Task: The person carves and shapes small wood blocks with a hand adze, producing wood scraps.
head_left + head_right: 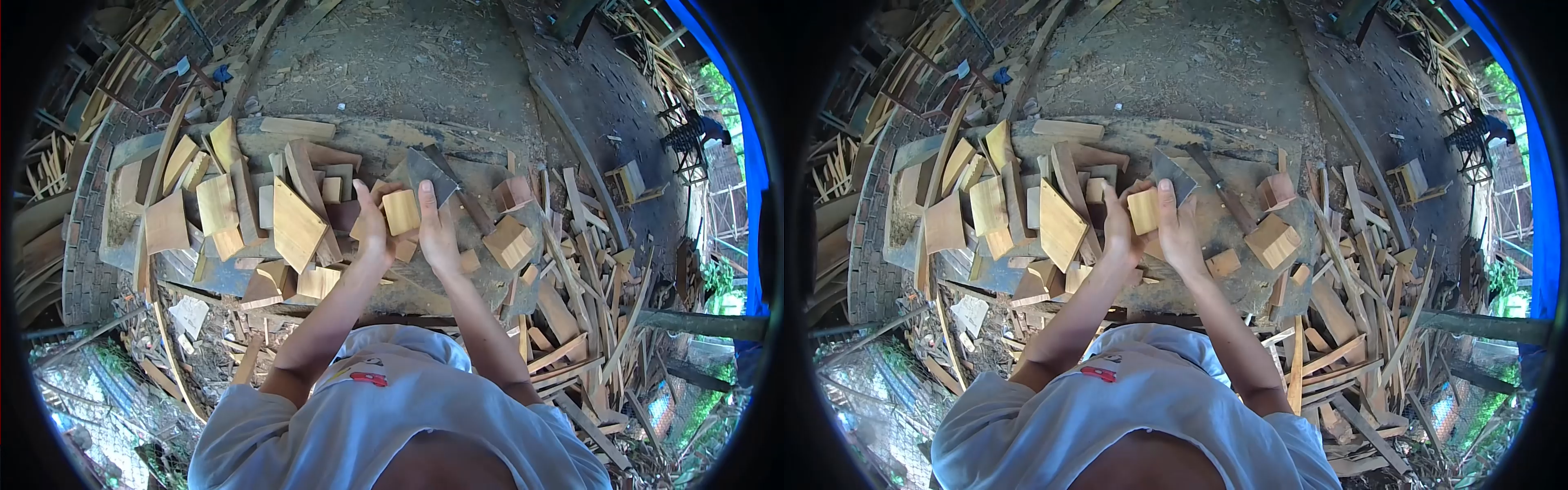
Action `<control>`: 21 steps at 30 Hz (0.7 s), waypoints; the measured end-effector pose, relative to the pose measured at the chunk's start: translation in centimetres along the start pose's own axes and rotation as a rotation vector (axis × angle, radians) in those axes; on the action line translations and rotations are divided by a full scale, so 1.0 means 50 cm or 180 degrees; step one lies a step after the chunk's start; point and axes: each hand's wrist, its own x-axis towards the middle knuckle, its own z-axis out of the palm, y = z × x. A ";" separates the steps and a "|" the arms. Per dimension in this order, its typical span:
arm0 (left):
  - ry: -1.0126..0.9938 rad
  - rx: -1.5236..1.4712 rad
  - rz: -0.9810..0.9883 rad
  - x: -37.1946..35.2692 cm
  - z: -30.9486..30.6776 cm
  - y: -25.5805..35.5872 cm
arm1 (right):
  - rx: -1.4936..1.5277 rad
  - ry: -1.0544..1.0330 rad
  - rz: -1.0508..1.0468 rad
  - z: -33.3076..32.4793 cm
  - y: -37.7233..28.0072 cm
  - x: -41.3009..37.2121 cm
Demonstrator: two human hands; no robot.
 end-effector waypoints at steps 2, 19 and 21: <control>-0.0166 0.0065 0.0390 -0.023 0.015 0.015 | 0.0536 0.0019 0.0380 -0.001 -0.025 0.000; -0.0200 0.0177 0.0455 0.017 0.003 -0.018 | -0.1903 -0.0064 -0.1090 0.004 -0.047 0.000; -0.0234 -0.0161 0.0193 0.013 0.016 0.007 | -0.1762 -0.0012 -0.1400 0.016 -0.051 -0.025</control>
